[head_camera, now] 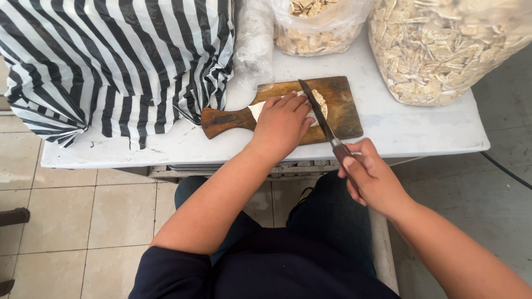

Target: The person slices a white block of food into thin strips on a wooden cutting board using a knife. They then transfer the sliced pieces into a plastic bag and repeat the process with another block.

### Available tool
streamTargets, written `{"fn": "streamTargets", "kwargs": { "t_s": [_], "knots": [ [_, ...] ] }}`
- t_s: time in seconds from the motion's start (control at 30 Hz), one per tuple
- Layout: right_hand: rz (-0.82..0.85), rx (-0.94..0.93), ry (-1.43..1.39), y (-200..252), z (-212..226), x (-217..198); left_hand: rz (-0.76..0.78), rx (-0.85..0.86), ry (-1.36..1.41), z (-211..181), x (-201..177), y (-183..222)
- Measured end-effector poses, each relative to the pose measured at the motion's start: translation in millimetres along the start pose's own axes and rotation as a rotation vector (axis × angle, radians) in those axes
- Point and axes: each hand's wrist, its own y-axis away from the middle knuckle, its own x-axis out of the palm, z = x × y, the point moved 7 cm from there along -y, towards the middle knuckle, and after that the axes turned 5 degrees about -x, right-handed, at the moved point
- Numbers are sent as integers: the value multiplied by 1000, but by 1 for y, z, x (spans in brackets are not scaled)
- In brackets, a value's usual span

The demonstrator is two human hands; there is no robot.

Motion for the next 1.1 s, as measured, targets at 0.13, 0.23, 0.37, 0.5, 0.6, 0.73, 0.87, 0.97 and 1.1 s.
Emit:
{"fn": "streamTargets", "kwargs": {
  "t_s": [0.13,0.23,0.37,0.5,0.6,0.73,0.87,0.97,1.1],
  "knots": [
    [-7,-3,34,-25,0,9,-19,-1,-9,-1,0,-1],
    [-9,-35,-17,-35,0,12,-18,-9,-9,0,0,0],
    [-15,13,12,-19,-9,9,-3,-24,21,2,0,-1],
    [14,81,-16,25,-22,-2,-15,-6,24,2,-2,-1],
    [20,158,-82,37,-28,-10,-2,-15,41,1,-4,-2],
    [51,169,-158,22,-20,-13,16,-34,50,-1,-14,-3],
    [76,131,-72,0,-4,-12,56,-43,3,-1,-21,-3],
    [125,4,9,-8,11,-8,66,-54,32,2,-18,0],
    [153,58,137,-4,12,-15,32,-78,29,4,-13,-2]
  ]
}}
